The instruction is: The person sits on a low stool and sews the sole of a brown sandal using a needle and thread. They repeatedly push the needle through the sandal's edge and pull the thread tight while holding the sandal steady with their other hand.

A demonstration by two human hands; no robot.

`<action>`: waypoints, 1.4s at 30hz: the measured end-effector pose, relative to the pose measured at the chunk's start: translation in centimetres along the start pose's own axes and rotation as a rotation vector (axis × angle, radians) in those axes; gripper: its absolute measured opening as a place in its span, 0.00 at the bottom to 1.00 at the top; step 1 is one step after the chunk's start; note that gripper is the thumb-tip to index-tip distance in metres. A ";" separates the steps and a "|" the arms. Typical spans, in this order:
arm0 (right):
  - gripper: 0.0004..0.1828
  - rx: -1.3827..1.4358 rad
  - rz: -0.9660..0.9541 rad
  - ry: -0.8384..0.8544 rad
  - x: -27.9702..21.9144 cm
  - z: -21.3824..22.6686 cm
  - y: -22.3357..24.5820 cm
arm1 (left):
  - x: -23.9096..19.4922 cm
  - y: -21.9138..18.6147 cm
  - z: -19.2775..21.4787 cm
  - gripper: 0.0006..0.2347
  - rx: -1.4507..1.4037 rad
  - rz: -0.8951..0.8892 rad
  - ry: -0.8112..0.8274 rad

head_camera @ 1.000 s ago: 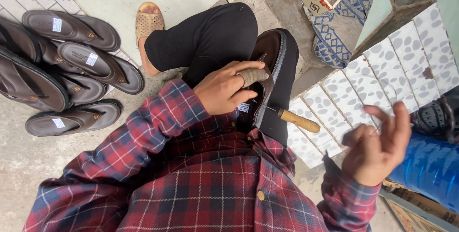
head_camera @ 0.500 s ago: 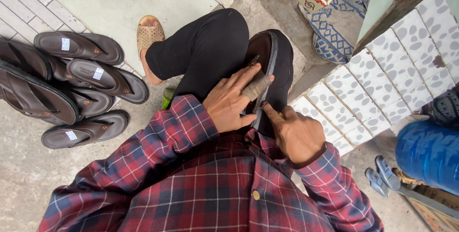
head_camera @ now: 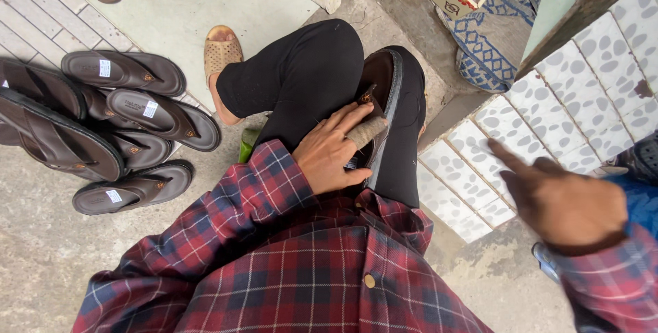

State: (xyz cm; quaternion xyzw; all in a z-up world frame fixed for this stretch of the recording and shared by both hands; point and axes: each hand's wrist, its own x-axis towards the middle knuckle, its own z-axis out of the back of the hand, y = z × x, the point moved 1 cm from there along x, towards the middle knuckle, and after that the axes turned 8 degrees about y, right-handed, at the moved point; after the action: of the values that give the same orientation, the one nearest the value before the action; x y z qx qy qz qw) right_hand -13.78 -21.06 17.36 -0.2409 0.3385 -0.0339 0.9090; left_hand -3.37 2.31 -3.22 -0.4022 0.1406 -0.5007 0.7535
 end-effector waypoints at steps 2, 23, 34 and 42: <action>0.21 0.335 0.008 -0.196 0.0 -3.7 0.7 | -0.5 0.3 0.1 0.26 -0.009 -0.029 -0.036; 0.07 1.626 0.108 -0.629 9.0 -11.0 8.4 | 0.4 -3.3 0.2 0.23 0.353 -0.108 -0.170; 0.21 1.629 0.224 -0.534 7.2 -9.8 13.6 | 1.4 -0.6 0.7 0.18 0.084 0.081 -0.243; 0.14 0.960 0.098 -0.492 4.4 -11.4 11.6 | 1.3 -3.4 0.1 0.18 0.172 0.025 -0.106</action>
State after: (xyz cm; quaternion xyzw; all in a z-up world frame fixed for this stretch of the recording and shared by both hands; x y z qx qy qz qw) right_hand -18.81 -16.51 1.92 0.2164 0.0731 -0.0850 0.9698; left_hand -4.89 0.61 -0.31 -0.3604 0.0620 -0.4795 0.7977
